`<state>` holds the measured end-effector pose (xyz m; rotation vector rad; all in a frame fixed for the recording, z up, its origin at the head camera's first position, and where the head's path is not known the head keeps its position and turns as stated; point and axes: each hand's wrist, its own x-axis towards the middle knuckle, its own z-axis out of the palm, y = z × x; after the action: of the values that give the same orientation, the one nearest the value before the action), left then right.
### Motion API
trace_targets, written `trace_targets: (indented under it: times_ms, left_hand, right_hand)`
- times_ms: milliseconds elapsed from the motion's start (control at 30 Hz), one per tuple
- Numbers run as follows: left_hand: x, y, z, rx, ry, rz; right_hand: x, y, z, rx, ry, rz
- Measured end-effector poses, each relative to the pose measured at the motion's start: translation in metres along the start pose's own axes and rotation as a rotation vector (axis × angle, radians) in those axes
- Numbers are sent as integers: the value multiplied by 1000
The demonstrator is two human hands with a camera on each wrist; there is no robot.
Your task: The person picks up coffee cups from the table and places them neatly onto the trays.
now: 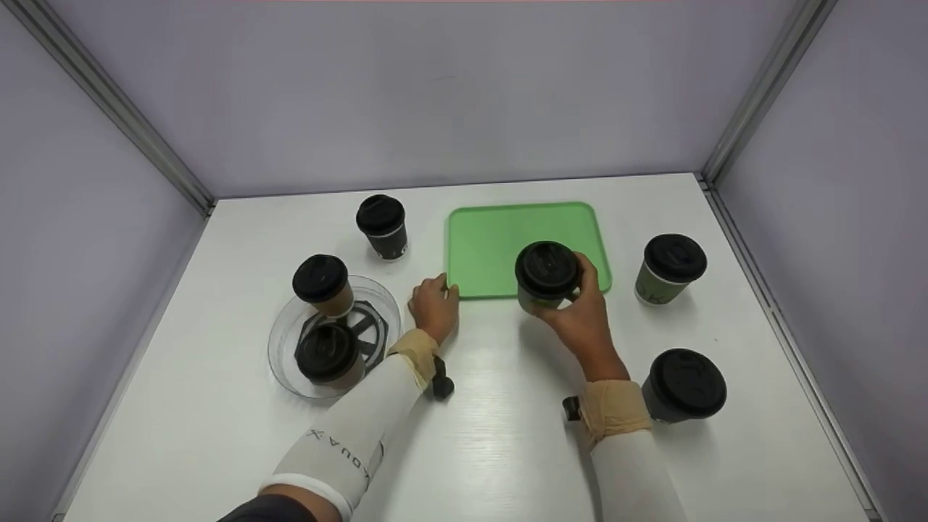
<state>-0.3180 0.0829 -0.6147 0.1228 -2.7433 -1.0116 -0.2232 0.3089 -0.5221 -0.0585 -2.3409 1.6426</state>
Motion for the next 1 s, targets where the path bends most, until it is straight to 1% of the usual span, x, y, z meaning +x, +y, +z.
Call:
trace_targets:
  times_ms: [67,200,300,400,500,633,767,1000]
  left_hand:
    - [1,0,0,2,4,-5]
    - [2,0,0,8,6,-10]
    - [3,0,-1,-3,-3,-13]
    - [2,0,-2,-9,-10,-14]
    - [1,-1,-2,-7,-7,-6]
    - [1,-1,-1,3,1,4]
    - [1,-1,1,6,12,7]
    - [0,0,2,28,24,10]
  right_hand:
    - [5,-3,-2,-6,5,-2]
    - [12,-22,-6,1,13,2]
    - [19,-27,-9,1,20,6]
    - [30,-19,-12,-32,24,7]
    - [42,-14,-15,-46,32,-9]
    - [56,-11,-18,-36,43,-38]
    - [69,-12,-23,-36,50,-48]
    - [93,-10,-29,-73,71,-55]
